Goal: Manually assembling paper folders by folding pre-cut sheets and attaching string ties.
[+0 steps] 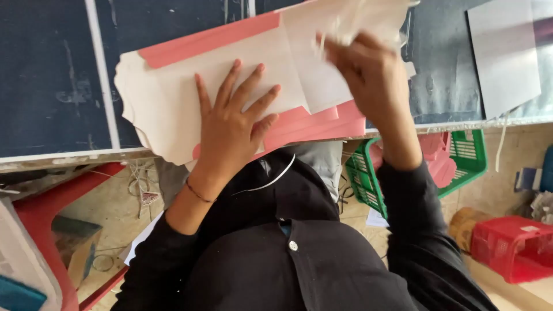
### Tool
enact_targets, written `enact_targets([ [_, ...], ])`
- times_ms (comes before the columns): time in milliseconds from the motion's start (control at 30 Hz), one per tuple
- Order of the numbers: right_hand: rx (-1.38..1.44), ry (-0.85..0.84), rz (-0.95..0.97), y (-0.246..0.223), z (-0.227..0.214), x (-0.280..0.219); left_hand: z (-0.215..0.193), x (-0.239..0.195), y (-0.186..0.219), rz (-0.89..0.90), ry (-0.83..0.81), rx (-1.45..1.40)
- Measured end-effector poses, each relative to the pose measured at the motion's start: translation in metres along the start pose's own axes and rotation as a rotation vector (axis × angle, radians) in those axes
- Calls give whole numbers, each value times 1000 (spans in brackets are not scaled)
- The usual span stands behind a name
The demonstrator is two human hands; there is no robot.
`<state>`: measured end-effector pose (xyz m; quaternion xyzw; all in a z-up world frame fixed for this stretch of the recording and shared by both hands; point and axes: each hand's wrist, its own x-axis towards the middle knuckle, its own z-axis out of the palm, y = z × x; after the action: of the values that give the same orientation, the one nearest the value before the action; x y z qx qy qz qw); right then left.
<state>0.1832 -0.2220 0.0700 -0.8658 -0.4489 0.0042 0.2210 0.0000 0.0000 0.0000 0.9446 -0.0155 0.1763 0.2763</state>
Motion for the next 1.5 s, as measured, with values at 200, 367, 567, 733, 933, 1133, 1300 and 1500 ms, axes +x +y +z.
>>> enact_targets([
  [200, -331, -88, 8, -18, 14, -79, 1, 0, -2, 23, 32, 19],
  [367, -357, -97, 11, -36, 11, -91, -2, 1, -1, 19, 5, 14],
  [567, -475, -58, 71, -47, 23, -83, -1, 1, -2, 28, -15, 20],
  [733, -616, 211, 21, 26, 6, -100, -8, 4, 3, 37, -30, 7],
  [933, -608, 533, 266, 262, -89, -150, -19, 4, -6, 37, -188, -97],
  [1133, 183, 945, 406, 260, -95, -141, -36, 9, -7, 9, -252, 58],
  [1300, 478, 206, 542, 84, -52, -64, -39, -4, -22, -184, -283, 258],
  [1500, 515, 109, 502, 77, -54, -55, -35, -9, -27, -171, -248, 229],
])
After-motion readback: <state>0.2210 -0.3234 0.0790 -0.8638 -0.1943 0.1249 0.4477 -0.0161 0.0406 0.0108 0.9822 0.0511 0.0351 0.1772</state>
